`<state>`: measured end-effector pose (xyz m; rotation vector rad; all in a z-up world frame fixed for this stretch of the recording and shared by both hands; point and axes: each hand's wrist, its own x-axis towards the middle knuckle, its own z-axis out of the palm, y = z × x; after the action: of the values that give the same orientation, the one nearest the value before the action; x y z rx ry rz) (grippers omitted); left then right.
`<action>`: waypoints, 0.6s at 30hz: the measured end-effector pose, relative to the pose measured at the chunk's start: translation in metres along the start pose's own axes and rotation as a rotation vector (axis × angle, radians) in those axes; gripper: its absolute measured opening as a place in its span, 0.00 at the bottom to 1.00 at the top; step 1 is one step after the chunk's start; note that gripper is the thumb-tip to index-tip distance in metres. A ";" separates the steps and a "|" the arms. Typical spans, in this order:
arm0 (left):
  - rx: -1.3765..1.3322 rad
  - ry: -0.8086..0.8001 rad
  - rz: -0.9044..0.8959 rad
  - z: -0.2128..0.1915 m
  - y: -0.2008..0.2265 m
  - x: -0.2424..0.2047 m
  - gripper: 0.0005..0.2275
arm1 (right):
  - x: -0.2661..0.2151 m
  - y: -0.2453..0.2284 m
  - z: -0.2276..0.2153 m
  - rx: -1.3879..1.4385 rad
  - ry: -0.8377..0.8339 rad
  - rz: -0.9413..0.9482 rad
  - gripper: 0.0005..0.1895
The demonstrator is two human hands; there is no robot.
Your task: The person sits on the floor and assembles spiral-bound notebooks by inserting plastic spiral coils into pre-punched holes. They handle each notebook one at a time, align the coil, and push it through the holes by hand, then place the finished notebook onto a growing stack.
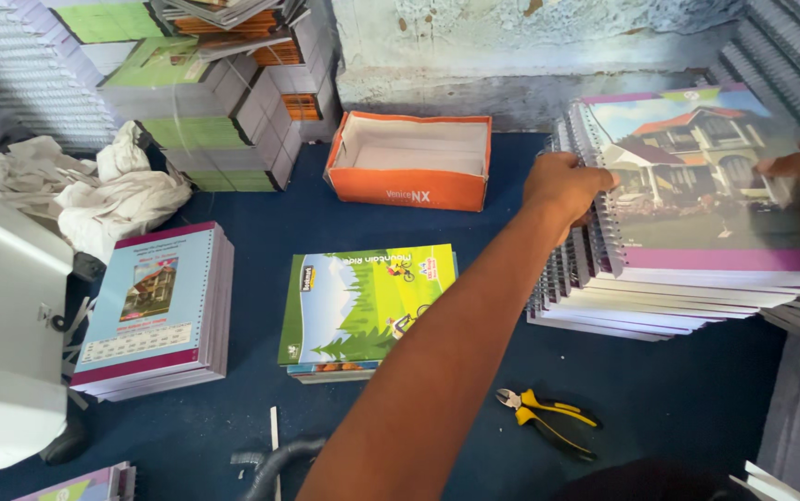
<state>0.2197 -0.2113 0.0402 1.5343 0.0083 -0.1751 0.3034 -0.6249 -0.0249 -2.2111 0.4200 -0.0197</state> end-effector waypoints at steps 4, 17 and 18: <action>0.051 0.025 0.007 0.003 0.000 0.005 0.11 | -0.017 0.000 0.000 0.018 -0.015 -0.123 0.19; 0.030 0.002 0.113 -0.002 -0.027 0.018 0.25 | -0.073 -0.042 0.018 -0.045 0.069 -0.031 0.37; 0.055 0.037 0.114 -0.001 -0.027 0.018 0.28 | -0.073 -0.042 0.019 -0.033 0.064 -0.010 0.37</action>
<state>0.2344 -0.2129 0.0112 1.5885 -0.0552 -0.0568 0.2499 -0.5638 0.0052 -2.2497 0.4471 -0.0893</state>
